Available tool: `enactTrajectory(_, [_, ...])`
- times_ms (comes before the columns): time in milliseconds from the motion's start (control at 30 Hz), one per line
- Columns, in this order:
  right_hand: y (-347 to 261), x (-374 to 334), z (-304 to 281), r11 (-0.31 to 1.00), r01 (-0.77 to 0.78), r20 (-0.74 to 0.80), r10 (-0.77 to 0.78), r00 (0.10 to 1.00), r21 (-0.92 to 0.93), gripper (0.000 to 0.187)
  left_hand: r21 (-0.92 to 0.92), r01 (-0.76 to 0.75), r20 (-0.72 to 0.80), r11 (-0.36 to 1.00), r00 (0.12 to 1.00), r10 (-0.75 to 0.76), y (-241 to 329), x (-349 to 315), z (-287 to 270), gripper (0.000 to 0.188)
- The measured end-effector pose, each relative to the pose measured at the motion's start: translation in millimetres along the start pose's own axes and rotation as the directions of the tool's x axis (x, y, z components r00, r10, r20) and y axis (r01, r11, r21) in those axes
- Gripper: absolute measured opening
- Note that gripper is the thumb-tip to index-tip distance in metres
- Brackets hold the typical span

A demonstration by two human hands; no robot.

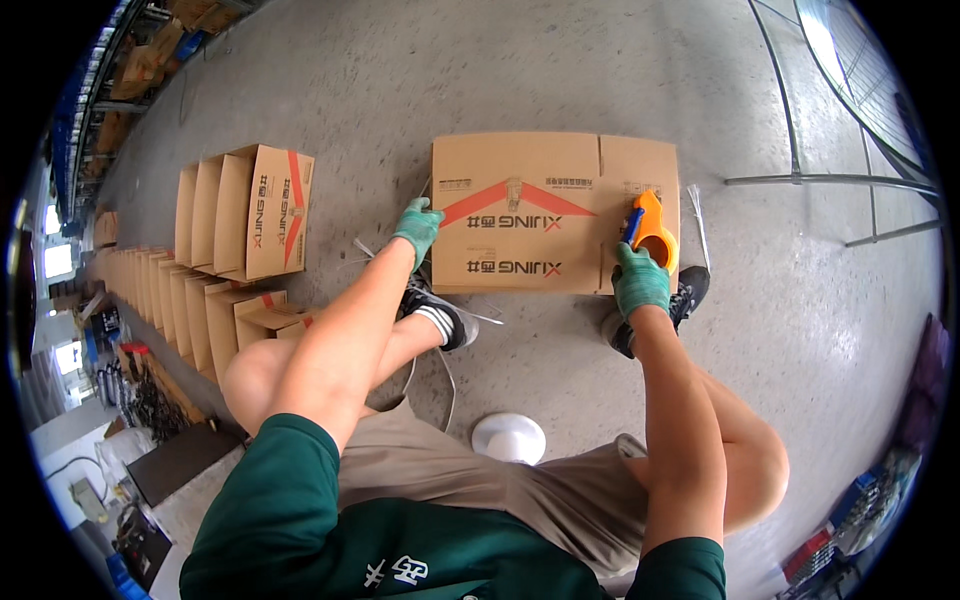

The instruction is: The person sits on the floor and repeatedly folds the flaps of empty cardboard boxes. They use a handheld tape dispenser to apply tape to the seams of the boxes, securing them shut. The person then places the sealed boxes into a growing stack on the floor.

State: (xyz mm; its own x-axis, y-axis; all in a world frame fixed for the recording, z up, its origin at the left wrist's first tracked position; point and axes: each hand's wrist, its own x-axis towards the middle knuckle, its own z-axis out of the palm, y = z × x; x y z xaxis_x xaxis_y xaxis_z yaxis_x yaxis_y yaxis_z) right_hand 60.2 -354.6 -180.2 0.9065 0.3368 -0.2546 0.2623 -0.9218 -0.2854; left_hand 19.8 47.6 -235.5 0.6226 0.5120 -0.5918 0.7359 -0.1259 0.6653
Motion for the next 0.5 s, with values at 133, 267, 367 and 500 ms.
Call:
enactTrajectory(133, [7,6,3,1.0,0.009,-0.005,-0.009,1.0,0.025,0.022,-0.24,-0.075,0.185,0.968,0.975,0.121,12,-3,-26,0.04])
enactTrajectory(267, [-12,13,-20,0.976,-0.194,0.022,0.193,0.981,0.095,0.025,-0.372,-0.056,0.131,0.926,0.985,0.112,28,6,-67,0.038])
enactTrajectory(367, [11,12,-11,0.953,-0.277,-0.078,0.288,0.955,0.124,0.029,-0.416,-0.156,0.024,0.896,0.983,0.183,58,5,-122,0.049])
enactTrajectory(500, [42,20,20,0.762,-0.504,0.08,0.52,0.851,0.408,0.04,-0.401,-0.241,-0.031,0.884,0.968,0.25,72,-5,-159,0.068])
